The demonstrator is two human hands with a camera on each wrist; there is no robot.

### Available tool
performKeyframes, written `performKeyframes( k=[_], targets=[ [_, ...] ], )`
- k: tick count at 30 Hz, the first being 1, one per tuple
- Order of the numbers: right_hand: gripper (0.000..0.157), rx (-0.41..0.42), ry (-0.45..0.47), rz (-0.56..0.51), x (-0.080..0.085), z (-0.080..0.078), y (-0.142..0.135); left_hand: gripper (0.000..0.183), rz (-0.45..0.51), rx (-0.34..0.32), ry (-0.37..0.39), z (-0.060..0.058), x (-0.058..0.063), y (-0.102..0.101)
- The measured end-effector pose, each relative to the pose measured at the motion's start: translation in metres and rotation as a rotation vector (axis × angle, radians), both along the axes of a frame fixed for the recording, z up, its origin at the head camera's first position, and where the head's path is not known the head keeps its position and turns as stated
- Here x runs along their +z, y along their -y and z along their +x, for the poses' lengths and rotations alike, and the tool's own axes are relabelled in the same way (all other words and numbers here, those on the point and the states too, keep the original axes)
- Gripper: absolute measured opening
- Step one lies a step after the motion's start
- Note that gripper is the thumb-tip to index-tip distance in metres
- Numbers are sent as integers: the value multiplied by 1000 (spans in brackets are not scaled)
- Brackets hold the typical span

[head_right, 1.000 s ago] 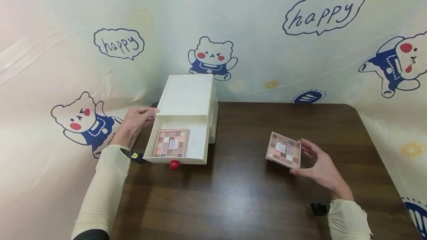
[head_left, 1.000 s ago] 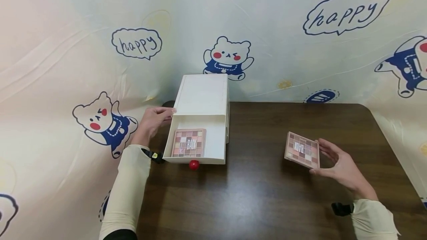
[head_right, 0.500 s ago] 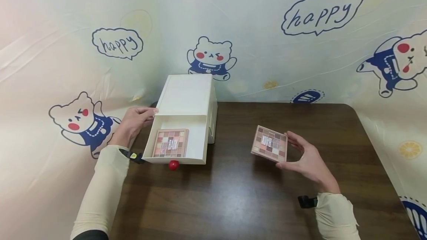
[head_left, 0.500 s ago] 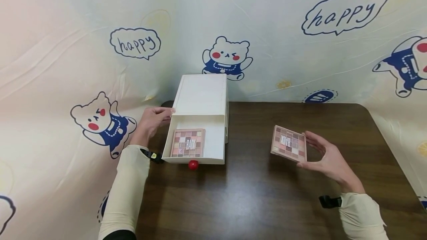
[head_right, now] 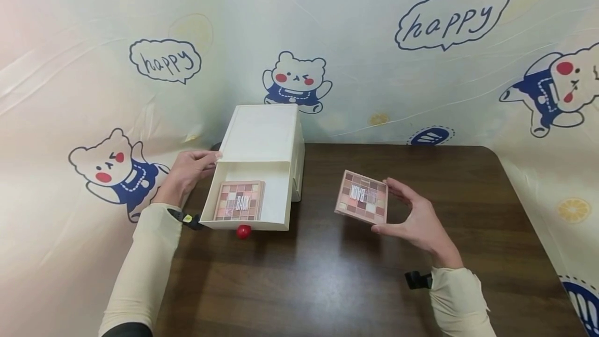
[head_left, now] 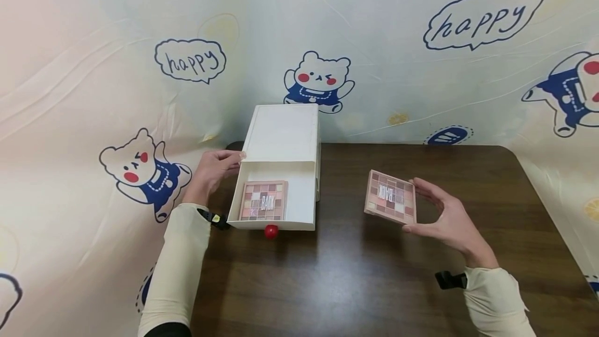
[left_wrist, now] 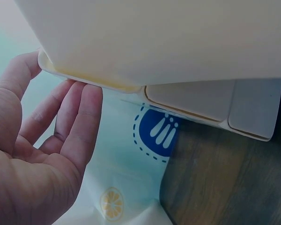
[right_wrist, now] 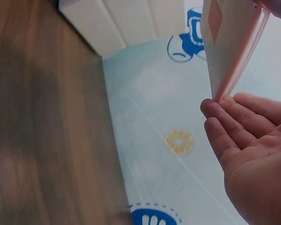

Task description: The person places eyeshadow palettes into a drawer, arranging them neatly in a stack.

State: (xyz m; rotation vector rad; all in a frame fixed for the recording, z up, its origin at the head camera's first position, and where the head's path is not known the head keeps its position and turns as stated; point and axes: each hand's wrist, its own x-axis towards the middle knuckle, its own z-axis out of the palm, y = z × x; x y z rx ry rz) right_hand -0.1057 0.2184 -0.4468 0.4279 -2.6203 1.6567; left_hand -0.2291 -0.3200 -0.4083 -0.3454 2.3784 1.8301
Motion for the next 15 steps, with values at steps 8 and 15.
performKeyframes(
  k=[8, 15],
  targets=[
    [102, 32, -16, -12, 10, -5, 17, 58, -26, -14, 5, -1, -2, 1],
    [100, 58, -38, -2, 16, -11, 31, 53, -2, -20, 22, 2, 5, -1]
  ],
)
